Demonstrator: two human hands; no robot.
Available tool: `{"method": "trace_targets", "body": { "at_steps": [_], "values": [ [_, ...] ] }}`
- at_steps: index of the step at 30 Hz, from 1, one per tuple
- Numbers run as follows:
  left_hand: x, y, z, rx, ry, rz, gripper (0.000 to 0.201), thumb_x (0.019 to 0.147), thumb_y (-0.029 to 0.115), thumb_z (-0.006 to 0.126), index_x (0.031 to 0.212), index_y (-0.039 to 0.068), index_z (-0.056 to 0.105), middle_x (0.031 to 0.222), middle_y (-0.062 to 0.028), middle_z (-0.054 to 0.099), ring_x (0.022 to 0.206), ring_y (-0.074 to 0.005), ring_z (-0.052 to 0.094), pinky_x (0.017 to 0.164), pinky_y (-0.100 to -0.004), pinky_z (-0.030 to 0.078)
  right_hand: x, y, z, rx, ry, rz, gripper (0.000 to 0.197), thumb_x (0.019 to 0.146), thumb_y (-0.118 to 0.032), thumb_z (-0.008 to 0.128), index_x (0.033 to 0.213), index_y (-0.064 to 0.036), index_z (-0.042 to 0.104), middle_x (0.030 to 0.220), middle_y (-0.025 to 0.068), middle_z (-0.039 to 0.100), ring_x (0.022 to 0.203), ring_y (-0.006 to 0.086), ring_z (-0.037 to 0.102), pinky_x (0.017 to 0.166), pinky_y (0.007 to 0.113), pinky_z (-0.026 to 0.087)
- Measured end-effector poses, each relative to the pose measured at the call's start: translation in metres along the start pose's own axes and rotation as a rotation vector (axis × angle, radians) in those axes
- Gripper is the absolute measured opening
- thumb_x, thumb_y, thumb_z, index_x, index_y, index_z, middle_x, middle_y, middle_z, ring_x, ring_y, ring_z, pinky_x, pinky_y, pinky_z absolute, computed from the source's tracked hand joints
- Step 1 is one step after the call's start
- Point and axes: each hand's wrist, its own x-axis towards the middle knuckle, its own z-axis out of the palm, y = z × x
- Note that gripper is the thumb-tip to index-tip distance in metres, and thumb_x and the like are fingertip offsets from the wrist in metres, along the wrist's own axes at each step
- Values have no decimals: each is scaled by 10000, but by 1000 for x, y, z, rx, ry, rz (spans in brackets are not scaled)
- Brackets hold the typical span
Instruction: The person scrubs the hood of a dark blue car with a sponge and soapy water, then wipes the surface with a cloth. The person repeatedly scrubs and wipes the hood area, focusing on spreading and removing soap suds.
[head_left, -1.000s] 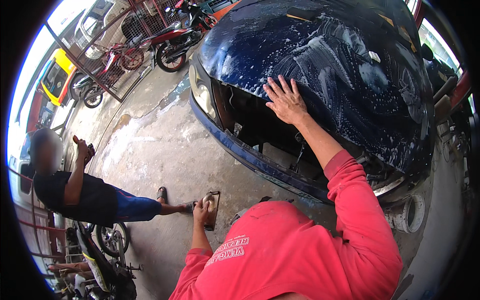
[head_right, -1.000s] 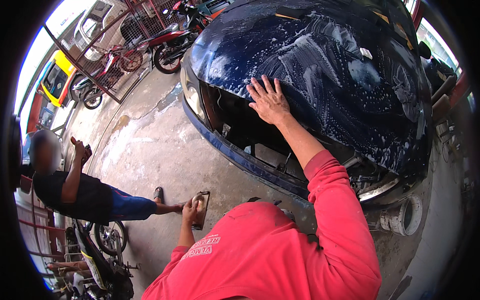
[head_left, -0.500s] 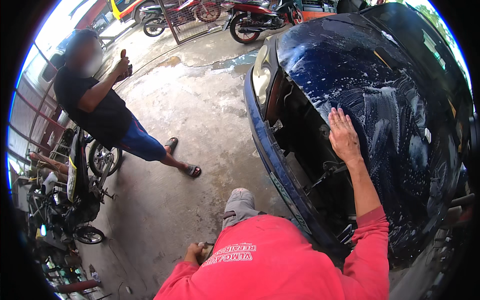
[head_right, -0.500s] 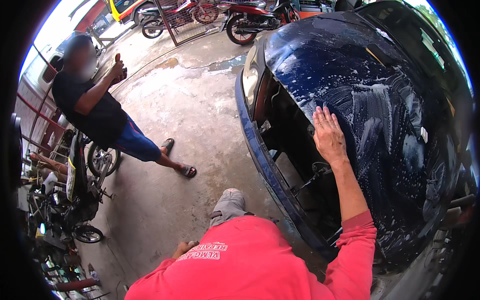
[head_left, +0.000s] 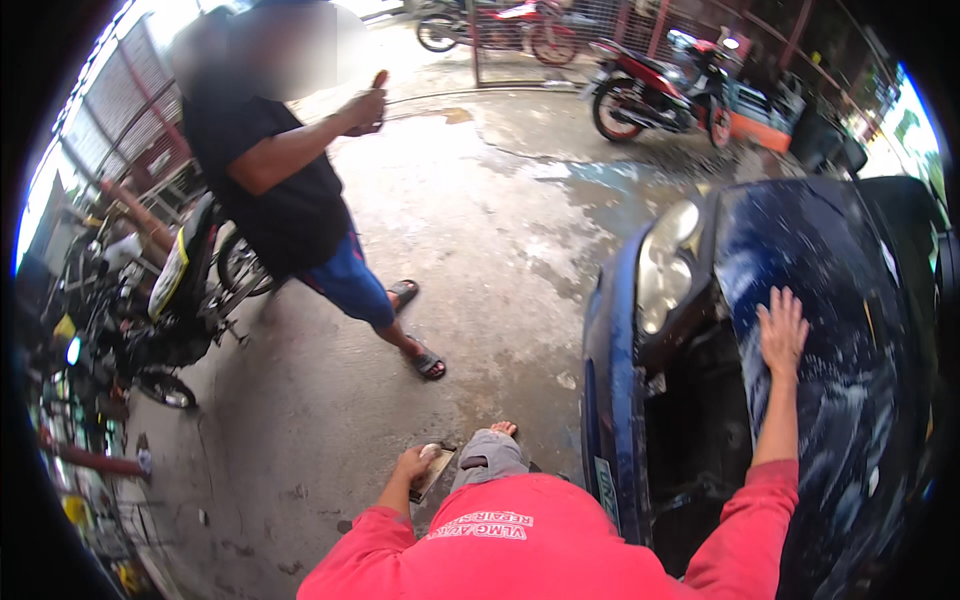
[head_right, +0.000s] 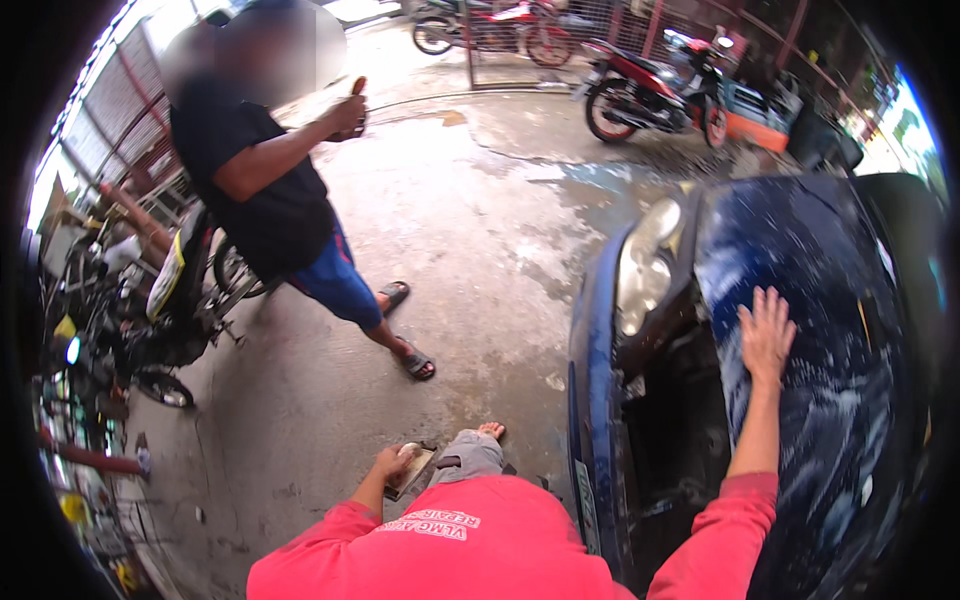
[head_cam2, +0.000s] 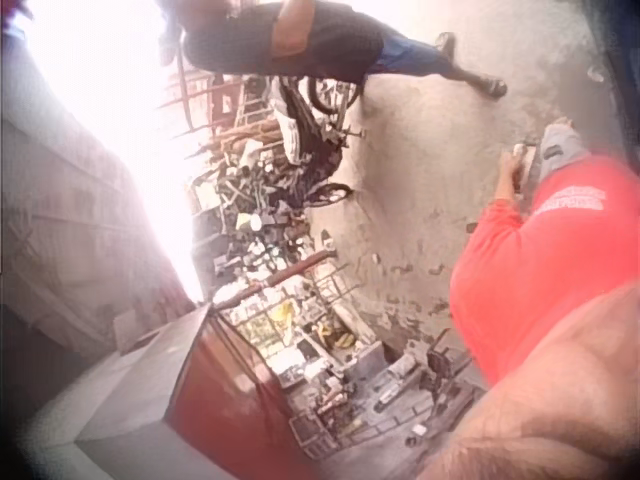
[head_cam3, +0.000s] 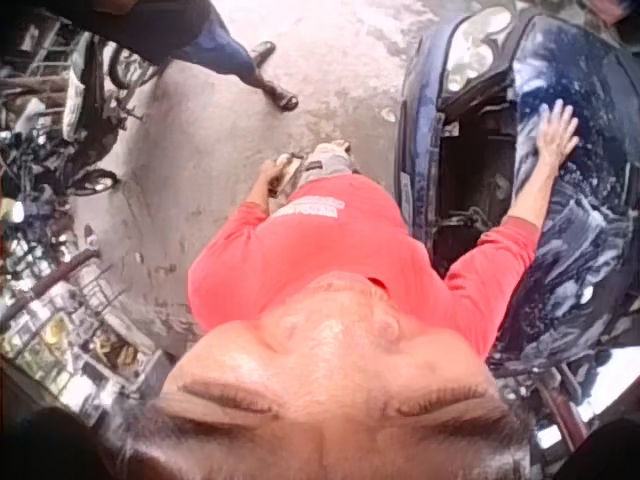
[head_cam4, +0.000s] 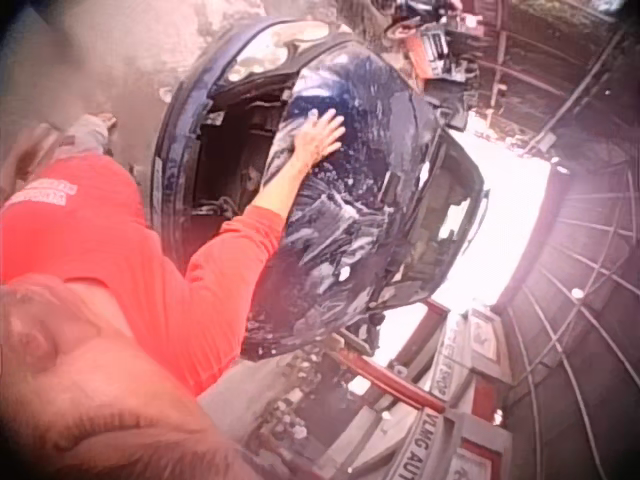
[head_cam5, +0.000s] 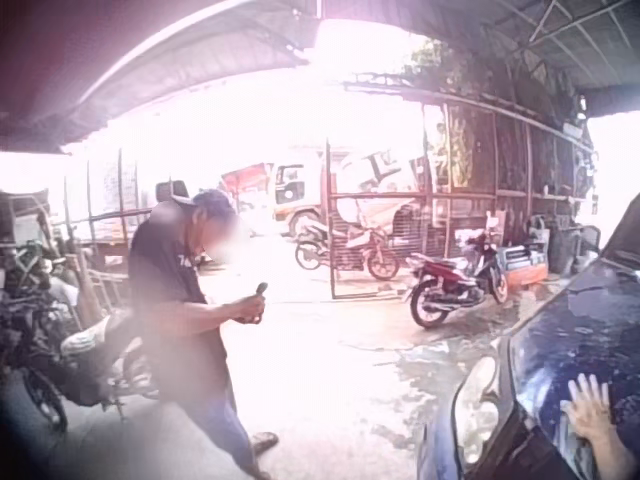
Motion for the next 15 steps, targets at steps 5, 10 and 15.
{"method": "trace_targets", "body": {
  "at_steps": [5, 10, 15],
  "values": [
    [50, 56, -51, 20, -125, -43, 569, 951, 546, 757, 1355, 145, 765, 1172, -202, 810, 1074, -378, 783, 939, -490, 595, 24, 43, 15, -51, -166, 299, 769, 1152, -633, 342, 1776, -197, 234, 1852, 34, 198, 1700, 322, 174, 1328, 622, 185],
    [82, 88, -79, 47, -105, -30, 533, 977, 517, 756, 1345, 131, 768, 1138, -211, 812, 1049, -387, 787, 923, -497, 596, -14, 54, 26, -125, -147, 327, 778, 1156, -626, 349, 1772, -164, 239, 1846, 44, 215, 1697, 313, 188, 1336, 585, 204],
    [93, 103, -84, 33, -160, -76, 554, 967, 536, 756, 1384, 172, 753, 1241, -200, 793, 1170, -393, 757, 982, -497, 583, -19, 57, 28, -134, -137, 310, 773, 1157, -619, 361, 1767, -157, 254, 1839, 53, 240, 1689, 322, 217, 1329, 579, 229]
  ]
}}
